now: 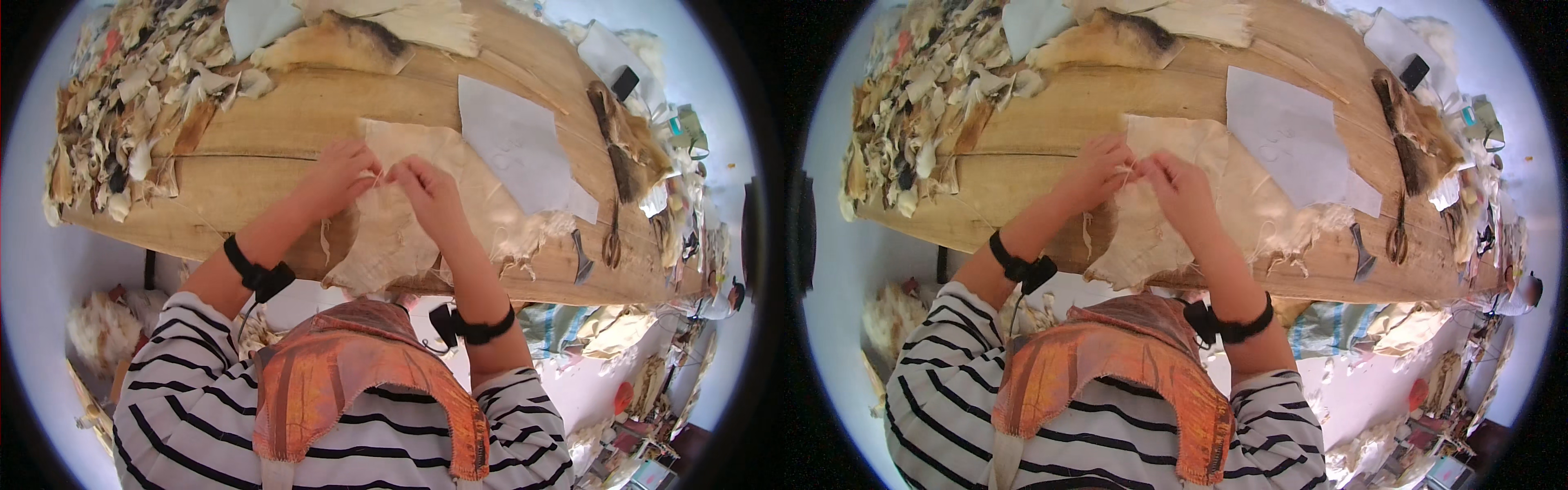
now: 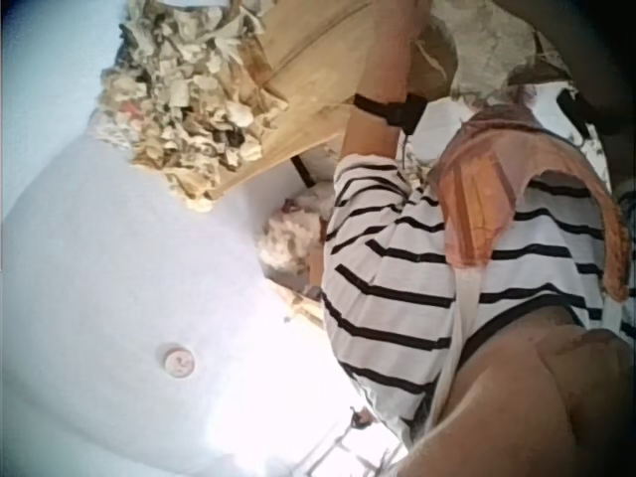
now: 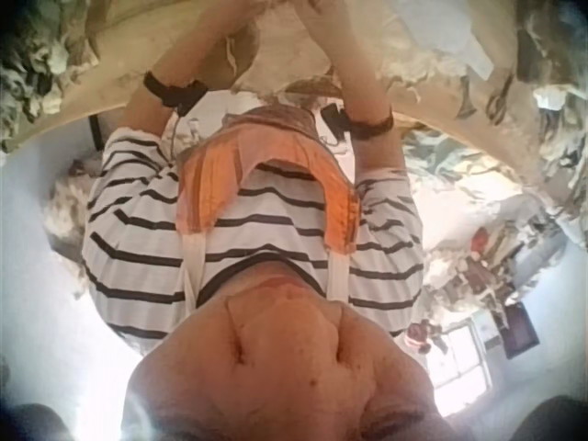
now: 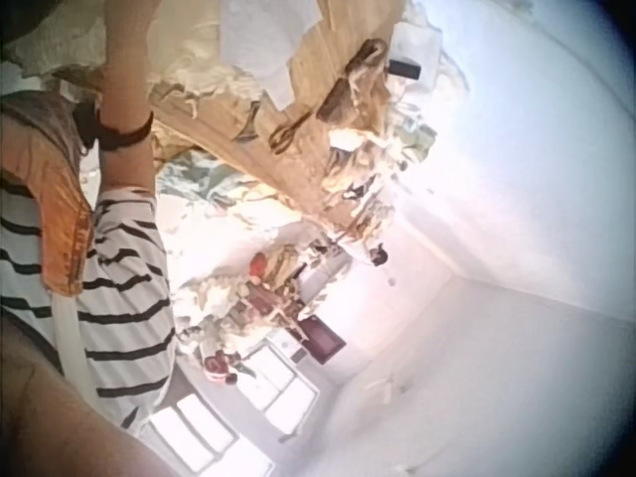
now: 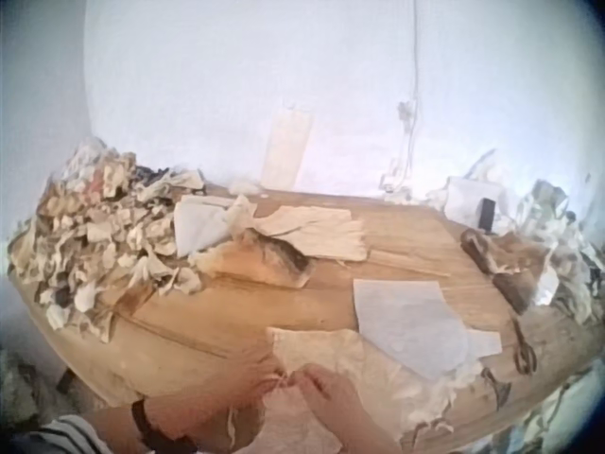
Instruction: The recorder prepares and sews together leather and fur scraps using a knife and needle on a workshop table.
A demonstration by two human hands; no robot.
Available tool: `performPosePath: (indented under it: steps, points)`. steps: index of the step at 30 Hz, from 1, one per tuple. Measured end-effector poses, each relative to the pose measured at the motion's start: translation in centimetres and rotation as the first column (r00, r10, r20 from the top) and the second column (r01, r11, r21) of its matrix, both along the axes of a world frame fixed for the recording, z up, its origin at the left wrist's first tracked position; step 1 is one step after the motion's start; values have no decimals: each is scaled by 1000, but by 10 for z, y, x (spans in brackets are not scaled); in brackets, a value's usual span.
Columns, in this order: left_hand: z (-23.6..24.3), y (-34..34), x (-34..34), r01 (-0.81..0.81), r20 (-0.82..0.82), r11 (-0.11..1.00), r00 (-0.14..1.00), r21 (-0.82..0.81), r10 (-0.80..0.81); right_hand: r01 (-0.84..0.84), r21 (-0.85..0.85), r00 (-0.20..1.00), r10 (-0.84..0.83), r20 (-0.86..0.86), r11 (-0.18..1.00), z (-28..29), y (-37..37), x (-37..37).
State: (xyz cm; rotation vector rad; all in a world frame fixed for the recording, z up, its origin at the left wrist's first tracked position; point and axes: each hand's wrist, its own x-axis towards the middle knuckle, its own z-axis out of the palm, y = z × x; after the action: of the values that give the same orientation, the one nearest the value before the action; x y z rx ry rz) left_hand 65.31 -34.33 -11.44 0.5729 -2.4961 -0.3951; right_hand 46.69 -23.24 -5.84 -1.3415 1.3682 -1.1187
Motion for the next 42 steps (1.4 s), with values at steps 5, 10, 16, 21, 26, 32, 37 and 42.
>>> performPosePath:
  steps: [5,10,16,21,26,32,37,42]
  points:
    - [6,10,0,140,-233,558,967,818,100,-167,84,931,185,-315,982,-47,9,13]
    - [-4,-2,-1,-64,66,994,996,87,59,-188,132,879,226,-419,973,-40,36,30]
    - [-20,-7,-4,-87,164,993,981,-74,98,-408,171,858,441,-264,897,9,54,10]
    - [-19,-3,-5,-155,62,987,987,53,151,-337,125,925,303,229,933,21,78,4]
    - [-26,-4,-8,126,-104,919,990,372,-94,-246,293,912,119,391,924,18,108,-3]
    - [-45,-29,0,146,-98,709,989,690,-108,-81,450,904,-124,408,889,-12,138,-7]
    - [-5,1,-18,123,-38,715,990,689,-135,-55,195,982,18,187,979,-18,162,-19]
    - [31,168,-60,150,-40,330,947,932,-320,194,28,981,-193,-28,981,-6,207,-61]
